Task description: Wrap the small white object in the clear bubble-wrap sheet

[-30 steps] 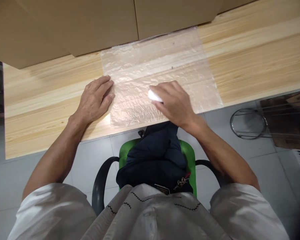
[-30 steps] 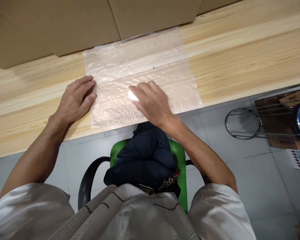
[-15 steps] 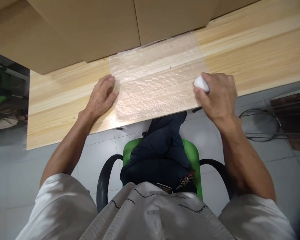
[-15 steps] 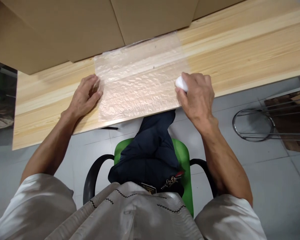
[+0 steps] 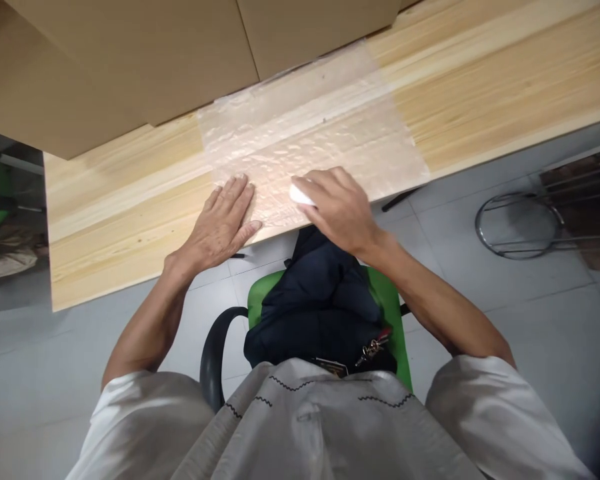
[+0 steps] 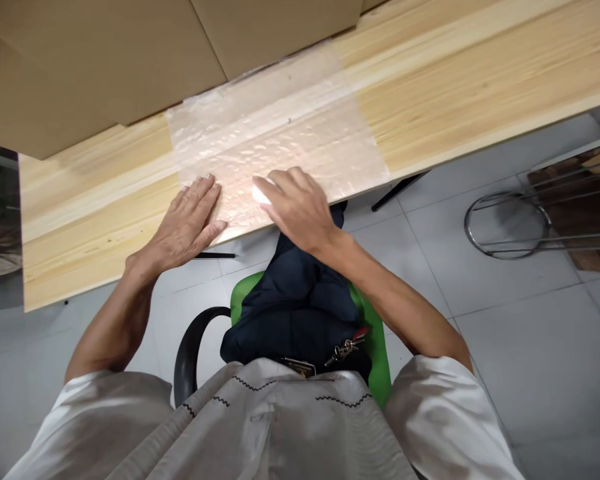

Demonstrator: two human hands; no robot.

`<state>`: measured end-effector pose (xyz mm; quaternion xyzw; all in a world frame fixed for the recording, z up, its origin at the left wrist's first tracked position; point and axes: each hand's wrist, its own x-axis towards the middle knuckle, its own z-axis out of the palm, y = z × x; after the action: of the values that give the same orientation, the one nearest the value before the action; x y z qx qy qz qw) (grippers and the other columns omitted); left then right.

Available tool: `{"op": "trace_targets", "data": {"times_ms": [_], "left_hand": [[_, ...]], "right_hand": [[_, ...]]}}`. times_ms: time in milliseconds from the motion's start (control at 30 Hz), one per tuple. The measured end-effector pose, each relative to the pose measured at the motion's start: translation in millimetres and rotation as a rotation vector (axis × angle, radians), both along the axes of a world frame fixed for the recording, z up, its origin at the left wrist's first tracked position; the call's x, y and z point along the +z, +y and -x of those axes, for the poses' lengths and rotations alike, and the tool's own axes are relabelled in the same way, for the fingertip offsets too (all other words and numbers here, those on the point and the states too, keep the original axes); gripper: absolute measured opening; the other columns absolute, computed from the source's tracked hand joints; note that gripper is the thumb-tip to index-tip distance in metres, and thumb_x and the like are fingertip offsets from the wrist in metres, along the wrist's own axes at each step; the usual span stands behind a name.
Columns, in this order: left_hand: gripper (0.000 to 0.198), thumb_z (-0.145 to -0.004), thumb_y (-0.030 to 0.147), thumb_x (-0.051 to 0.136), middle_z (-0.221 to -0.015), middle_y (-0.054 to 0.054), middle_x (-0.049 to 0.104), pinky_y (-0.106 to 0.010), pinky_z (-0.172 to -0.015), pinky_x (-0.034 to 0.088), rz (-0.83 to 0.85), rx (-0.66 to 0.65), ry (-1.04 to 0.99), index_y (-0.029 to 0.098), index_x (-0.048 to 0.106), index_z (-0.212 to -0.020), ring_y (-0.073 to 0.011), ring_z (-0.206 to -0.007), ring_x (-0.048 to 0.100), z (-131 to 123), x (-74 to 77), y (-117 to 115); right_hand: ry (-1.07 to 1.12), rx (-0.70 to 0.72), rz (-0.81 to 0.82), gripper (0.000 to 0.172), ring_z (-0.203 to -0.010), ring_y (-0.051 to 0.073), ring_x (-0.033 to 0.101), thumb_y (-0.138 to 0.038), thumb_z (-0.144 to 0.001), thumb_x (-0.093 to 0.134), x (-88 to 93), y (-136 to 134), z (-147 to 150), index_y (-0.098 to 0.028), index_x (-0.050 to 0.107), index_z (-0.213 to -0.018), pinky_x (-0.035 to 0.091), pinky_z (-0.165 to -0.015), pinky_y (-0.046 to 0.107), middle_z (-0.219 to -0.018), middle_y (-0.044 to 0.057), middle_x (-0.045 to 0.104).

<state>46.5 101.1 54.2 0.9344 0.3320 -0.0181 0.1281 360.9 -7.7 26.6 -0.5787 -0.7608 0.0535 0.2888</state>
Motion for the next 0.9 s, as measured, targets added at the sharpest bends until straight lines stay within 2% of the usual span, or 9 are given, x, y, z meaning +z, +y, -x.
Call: {"op": "trace_targets", "data": {"times_ms": [133,267,400,600,800,900], "left_hand": [[0.097,-0.125,0.080,0.027,-0.209,-0.018,0.020,-0.062,-0.158,0.013,-0.033,-0.009,0.021,0.022,0.020,-0.201,-0.0443,-0.195,0.017,4,-3.6,-4],[0.096,-0.125,0.079,0.031,-0.209,-0.019,0.020,-0.063,-0.157,0.014,-0.042,-0.013,0.026,0.022,0.018,-0.202,-0.0466,-0.195,0.018,3,-3.6,-7],[0.096,-0.125,0.080,0.030,-0.209,-0.019,0.019,-0.065,-0.156,0.014,-0.035,-0.001,0.026,0.024,0.017,-0.202,-0.0475,-0.195,0.017,5,-1.6,-11],[0.093,-0.126,0.078,0.029,-0.210,-0.018,0.017,-0.067,-0.156,0.014,-0.032,0.023,0.032,0.025,0.020,-0.201,-0.0472,-0.196,0.013,8,-2.0,-18],[0.091,-0.125,0.078,0.037,-0.210,-0.014,0.018,-0.068,-0.157,0.017,-0.002,0.036,0.005,0.029,0.027,-0.201,-0.0459,-0.196,0.014,14,1.8,-17],[0.088,-0.124,0.078,0.039,-0.208,-0.012,0.026,-0.068,-0.157,0.023,0.069,0.052,-0.068,0.033,0.032,-0.199,-0.0437,-0.195,0.022,19,9.9,-13]], "right_hand": [[0.036,-0.099,-0.030,0.053,-0.147,0.041,0.069,-0.036,-0.124,0.061,-11.6,-16,-45,-0.027,0.069,-0.175,0.055,-0.128,0.066,-0.161,0.016,0.079],[0.040,-0.187,-0.118,0.055,-0.150,0.040,0.070,-0.043,-0.126,0.059,-21.6,-32,-92,-0.023,0.069,-0.176,0.055,-0.131,0.064,-0.164,0.019,0.078],[0.037,-0.270,-0.082,0.059,-0.156,0.043,0.067,-0.053,-0.125,0.057,-23.7,-39,-124,-0.031,0.067,-0.179,0.050,-0.134,0.070,-0.168,0.020,0.075],[0.027,-0.380,0.040,0.058,-0.159,0.050,0.064,-0.053,-0.124,0.051,-13.6,-39,-132,-0.041,0.064,-0.179,0.054,-0.128,0.077,-0.169,0.017,0.072],[0.065,-0.391,-0.067,0.057,-0.151,0.042,0.070,-0.042,-0.115,0.065,-20.8,-30,-136,-0.025,0.072,-0.169,0.048,-0.137,0.071,-0.159,0.021,0.078],[0.129,-0.418,-0.056,0.055,-0.152,0.042,0.068,-0.043,-0.116,0.066,-13.3,-25,-130,-0.025,0.074,-0.168,0.049,-0.136,0.070,-0.159,0.022,0.079]]}}
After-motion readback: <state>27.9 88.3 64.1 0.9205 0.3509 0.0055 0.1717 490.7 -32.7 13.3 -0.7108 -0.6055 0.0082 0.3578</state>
